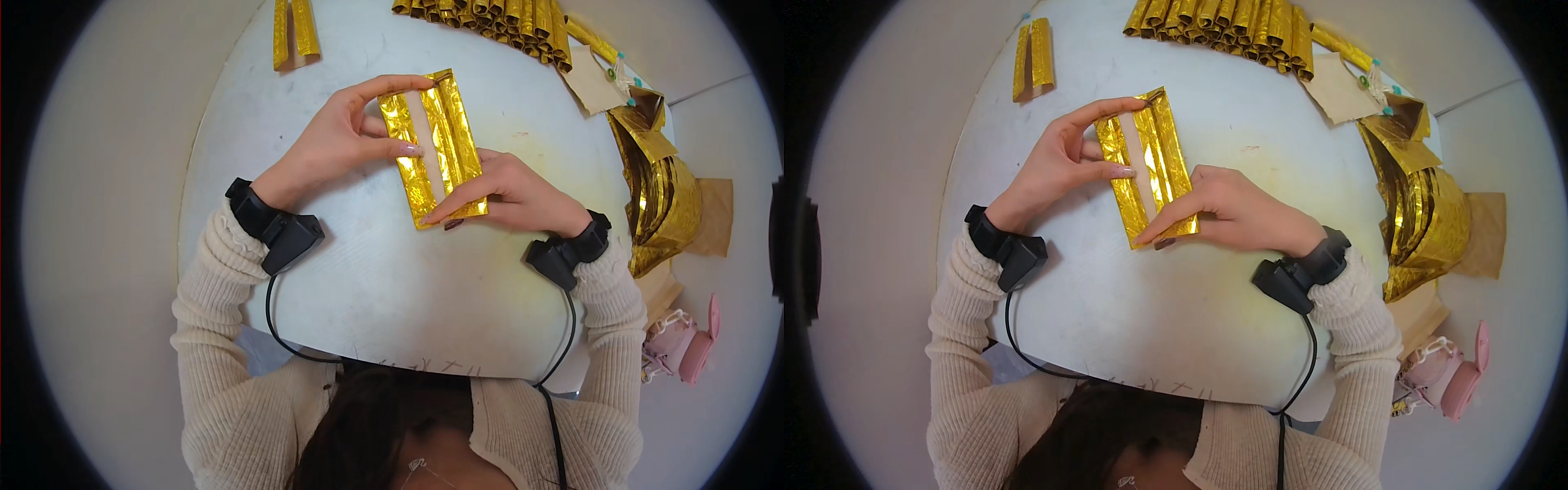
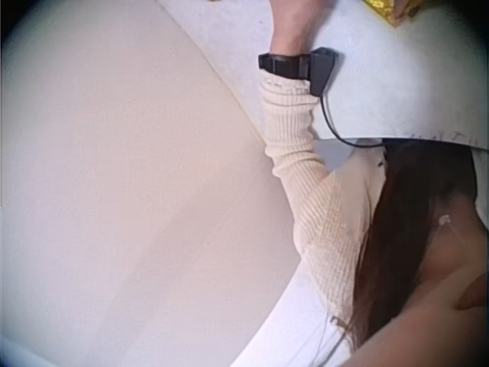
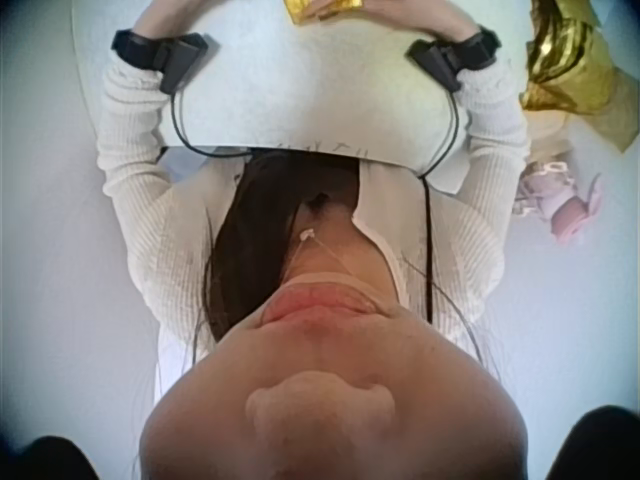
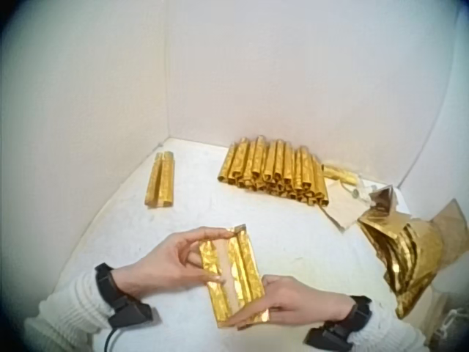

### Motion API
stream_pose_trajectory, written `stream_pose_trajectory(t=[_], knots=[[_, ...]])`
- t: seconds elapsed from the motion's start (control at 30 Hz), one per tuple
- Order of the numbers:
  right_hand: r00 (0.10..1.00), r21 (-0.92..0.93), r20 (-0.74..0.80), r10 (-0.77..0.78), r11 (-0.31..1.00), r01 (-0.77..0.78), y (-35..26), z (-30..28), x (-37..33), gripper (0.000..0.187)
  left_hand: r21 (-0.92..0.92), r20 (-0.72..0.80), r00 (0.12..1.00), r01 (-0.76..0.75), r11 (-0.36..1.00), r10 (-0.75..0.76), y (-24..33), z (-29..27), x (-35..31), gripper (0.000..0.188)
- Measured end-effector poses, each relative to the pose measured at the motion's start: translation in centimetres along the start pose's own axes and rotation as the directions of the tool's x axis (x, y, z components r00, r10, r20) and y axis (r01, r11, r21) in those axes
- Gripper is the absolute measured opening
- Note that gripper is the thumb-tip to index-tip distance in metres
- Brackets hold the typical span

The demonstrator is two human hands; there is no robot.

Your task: Folding and stacking gold-colored metallic paper packaging on a table.

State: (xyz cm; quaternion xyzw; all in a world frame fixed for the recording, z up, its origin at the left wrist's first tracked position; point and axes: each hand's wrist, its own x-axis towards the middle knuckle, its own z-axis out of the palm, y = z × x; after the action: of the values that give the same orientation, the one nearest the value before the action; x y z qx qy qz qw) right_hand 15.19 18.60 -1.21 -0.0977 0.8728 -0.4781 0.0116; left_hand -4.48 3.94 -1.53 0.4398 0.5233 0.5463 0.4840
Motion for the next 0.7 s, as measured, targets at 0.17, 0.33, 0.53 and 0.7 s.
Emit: stream_pose_trajectory(t=[0.17,0.33,0.53,0.7], knots=[[0.951,0.265,0.13,0.281,0.914,-0.306,-1.6,-0.8,0.4,0.028,-0.003,-0.026,1.0,-0.018,1.0,0.018,0.2,0.0,-0.1,0.065],[0.988,0.228,-0.15,0.037,0.974,-0.002,-0.5,-0.1,0.1,0.027,0.029,-0.077,0.996,-0.046,0.999,0.048,0.2,-0.4,0.0,0.062],[0.939,0.374,-0.307,0.152,0.927,-0.028,1.6,-1.4,-0.9,0.019,-0.007,-0.154,0.987,-0.051,0.999,0.049,0.1,-0.9,0.2,0.06],[0.917,0.427,-0.276,0.287,0.892,-0.151,1.3,-1.2,-0.4,0.016,0.052,-0.185,0.975,-0.113,0.992,0.12,-0.4,-0.7,0.2,0.059]])
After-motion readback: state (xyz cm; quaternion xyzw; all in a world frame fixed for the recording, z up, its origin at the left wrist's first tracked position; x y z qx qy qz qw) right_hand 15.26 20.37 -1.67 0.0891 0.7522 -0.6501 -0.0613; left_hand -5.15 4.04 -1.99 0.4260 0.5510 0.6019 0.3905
